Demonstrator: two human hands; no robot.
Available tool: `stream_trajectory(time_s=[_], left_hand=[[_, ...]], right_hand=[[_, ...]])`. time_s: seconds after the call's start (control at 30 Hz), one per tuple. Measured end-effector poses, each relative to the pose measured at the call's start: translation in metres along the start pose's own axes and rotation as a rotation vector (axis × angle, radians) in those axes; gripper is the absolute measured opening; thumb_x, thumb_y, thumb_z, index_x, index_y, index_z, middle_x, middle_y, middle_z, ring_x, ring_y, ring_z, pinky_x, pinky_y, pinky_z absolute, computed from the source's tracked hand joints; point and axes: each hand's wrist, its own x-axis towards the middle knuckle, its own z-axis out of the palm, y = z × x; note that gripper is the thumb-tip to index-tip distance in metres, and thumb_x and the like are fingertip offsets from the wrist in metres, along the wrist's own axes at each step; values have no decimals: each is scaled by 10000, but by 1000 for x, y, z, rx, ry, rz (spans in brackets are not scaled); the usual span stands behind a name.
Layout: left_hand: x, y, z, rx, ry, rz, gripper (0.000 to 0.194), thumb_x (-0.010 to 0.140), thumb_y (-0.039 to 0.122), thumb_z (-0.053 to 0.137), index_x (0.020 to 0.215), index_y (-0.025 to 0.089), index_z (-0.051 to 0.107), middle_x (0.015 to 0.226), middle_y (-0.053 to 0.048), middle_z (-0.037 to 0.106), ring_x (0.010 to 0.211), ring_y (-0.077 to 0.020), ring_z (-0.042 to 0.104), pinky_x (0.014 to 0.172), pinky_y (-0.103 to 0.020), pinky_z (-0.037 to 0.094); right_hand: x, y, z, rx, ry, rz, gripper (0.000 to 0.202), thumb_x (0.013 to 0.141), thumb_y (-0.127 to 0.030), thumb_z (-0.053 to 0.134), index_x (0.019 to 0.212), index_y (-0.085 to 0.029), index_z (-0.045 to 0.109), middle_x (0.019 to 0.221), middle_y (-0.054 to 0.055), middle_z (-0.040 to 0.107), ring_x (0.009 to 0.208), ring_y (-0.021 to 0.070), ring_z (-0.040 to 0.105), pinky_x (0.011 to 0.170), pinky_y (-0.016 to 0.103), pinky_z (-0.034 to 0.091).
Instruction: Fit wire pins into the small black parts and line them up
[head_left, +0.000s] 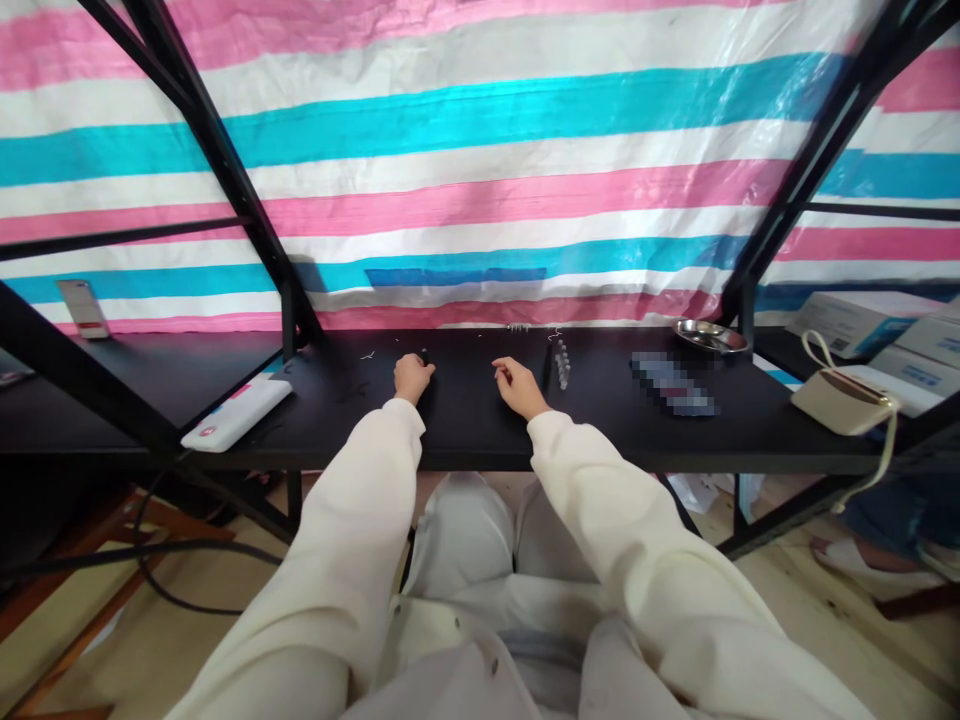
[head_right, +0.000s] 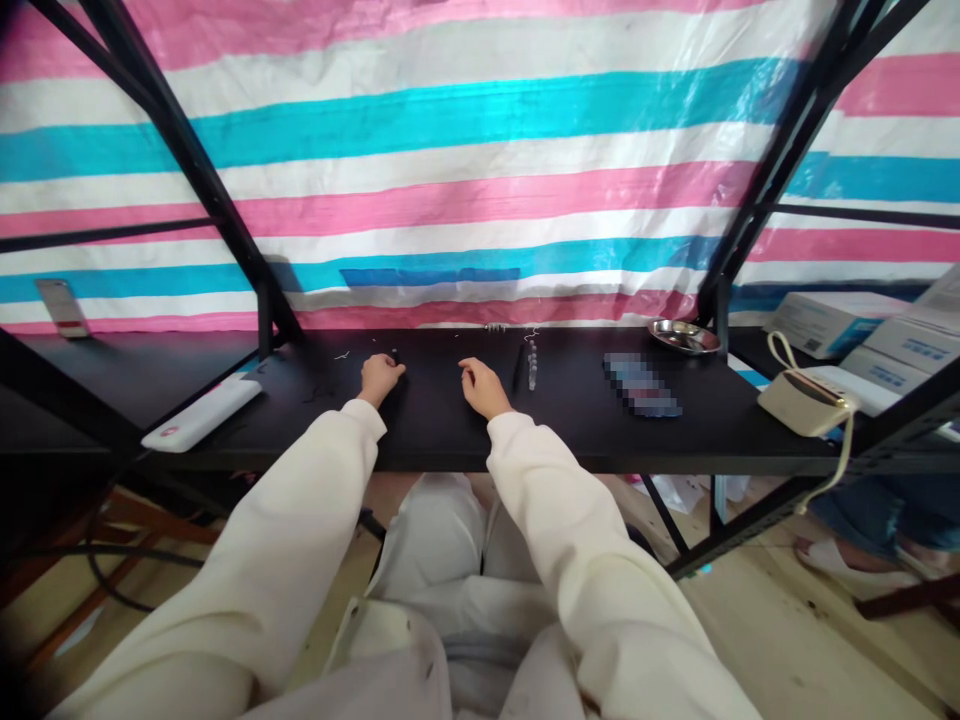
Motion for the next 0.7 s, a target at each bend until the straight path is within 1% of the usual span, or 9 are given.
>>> stream_trajectory(time_s=[0.2, 0.37, 0.47, 0.57, 0.63, 0.7], left_hand=[[2, 6, 2, 27, -51, -38, 211, 667, 276, 642, 836, 151, 660, 942, -151, 667, 922, -268, 626, 755, -324, 471], [2, 12, -2, 19, -65, -77, 273, 648, 279, 661, 876, 128, 652, 992, -192, 654, 952, -298, 622, 743, -349, 473], [-2, 17, -9, 41, -116, -106, 323, 623, 304, 691, 884, 119, 647, 977, -206, 652, 951, -315, 623, 724, -352, 477], [-13, 22, -18, 114, -172, -97, 356, 594, 345, 726, 858, 119, 649, 897, -202, 660, 909, -310, 634, 694, -339, 477], [-26, 26, -22, 149, -213, -24, 297, 620, 362, 710, 807, 137, 657, 805, -167, 665, 850, -285, 644, 687, -324, 471], [-43, 32, -23, 123, -293, 112, 220, 692, 378, 649, 746, 165, 665, 702, -114, 656, 762, -241, 647, 677, -297, 462]], right_hand=[[-1, -6, -2, -1, 13, -16, 245, 810, -211, 407, 993, -180, 566, 864, 65, 617, 763, 169, 585, 783, 326, 472], [-1, -22, -11, -33, 113, -100, 241, 856, -257, 398, 1020, -200, 565, 912, 81, 597, 835, 188, 567, 817, 354, 459], [1, -30, -28, -131, 209, -133, 233, 869, -282, 403, 1025, -212, 561, 877, 81, 577, 846, 206, 544, 833, 391, 441], [2, -26, -55, -225, 364, -125, 230, 871, -305, 402, 1006, -197, 554, 873, 93, 560, 851, 217, 530, 826, 410, 426], [0, -16, -74, -291, 452, -101, 229, 867, -313, 400, 980, -179, 548, 867, 101, 550, 847, 219, 522, 823, 415, 416], [-4, -3, -91, -354, 507, -74, 224, 861, -311, 395, 950, -165, 540, 868, 106, 544, 844, 218, 513, 807, 409, 413]])
